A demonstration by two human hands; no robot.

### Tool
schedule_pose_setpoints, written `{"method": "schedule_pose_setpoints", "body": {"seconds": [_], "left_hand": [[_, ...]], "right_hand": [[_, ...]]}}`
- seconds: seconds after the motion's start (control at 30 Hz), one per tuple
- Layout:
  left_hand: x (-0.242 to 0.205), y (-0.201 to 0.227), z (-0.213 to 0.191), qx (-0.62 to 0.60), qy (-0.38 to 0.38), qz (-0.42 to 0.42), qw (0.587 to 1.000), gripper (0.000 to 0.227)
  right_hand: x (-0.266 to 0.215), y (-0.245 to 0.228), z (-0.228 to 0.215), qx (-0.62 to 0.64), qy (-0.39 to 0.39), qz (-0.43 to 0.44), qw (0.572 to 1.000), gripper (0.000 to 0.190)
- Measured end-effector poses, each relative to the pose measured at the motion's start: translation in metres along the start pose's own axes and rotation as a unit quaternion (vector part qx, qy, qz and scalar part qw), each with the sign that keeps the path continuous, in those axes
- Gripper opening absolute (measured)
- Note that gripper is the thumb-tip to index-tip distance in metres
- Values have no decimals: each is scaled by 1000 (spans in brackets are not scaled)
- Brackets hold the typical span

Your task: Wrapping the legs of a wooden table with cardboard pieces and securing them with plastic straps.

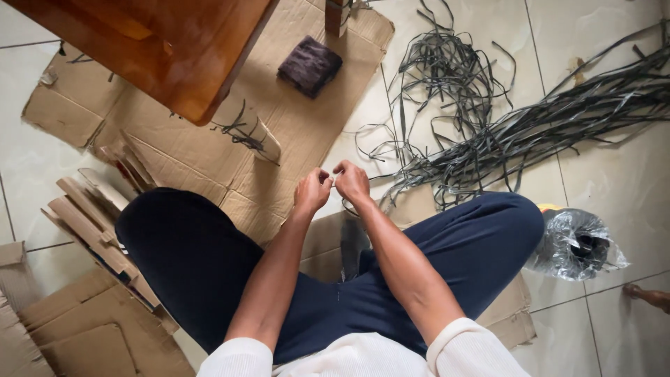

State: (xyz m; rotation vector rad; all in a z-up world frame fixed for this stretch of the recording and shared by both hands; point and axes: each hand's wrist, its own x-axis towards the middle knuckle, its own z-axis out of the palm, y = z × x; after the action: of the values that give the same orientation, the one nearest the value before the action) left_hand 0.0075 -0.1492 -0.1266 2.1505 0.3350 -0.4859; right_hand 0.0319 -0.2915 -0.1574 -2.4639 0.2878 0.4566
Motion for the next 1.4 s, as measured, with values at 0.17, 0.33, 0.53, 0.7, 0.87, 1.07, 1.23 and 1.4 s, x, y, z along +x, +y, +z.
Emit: {"method": "schedule_pose_setpoints", "body": {"seconds": [0.17, 0.33, 0.53, 0.7, 0.87, 1.07, 1.23, 1.4], "left_hand": [[-1, 3, -2, -2, -3, -9, 1000, 33], [-3, 6, -4, -5, -7, -11, 1000, 33], [1, 1, 1, -5, -13, 6, 1000, 33], [-2, 7, -3, 0, -14, 2, 1000, 32], [13, -11, 12, -23, 16, 9, 1000, 34], [43, -38, 27, -149, 35, -37, 987, 45], [53, -51, 26, -301, 12, -77, 950, 40], [66, -59, 30, -424, -2, -92, 901, 33]], "right_hand": [[0, 8, -17, 15, 83, 23, 996, 27], [9, 12, -38, -2, 173, 84, 981, 35], [25, 50, -26, -44, 96, 141, 984, 37], [24, 46, -16, -48, 61, 136, 988, 40], [20, 28, 0, -44, 63, 56, 996, 39], [-23, -29, -10, 26, 32, -136, 990, 30], [-48, -59, -37, 31, -44, -190, 980, 25], [-44, -53, -41, 7, -255, -137, 957, 25]]}}
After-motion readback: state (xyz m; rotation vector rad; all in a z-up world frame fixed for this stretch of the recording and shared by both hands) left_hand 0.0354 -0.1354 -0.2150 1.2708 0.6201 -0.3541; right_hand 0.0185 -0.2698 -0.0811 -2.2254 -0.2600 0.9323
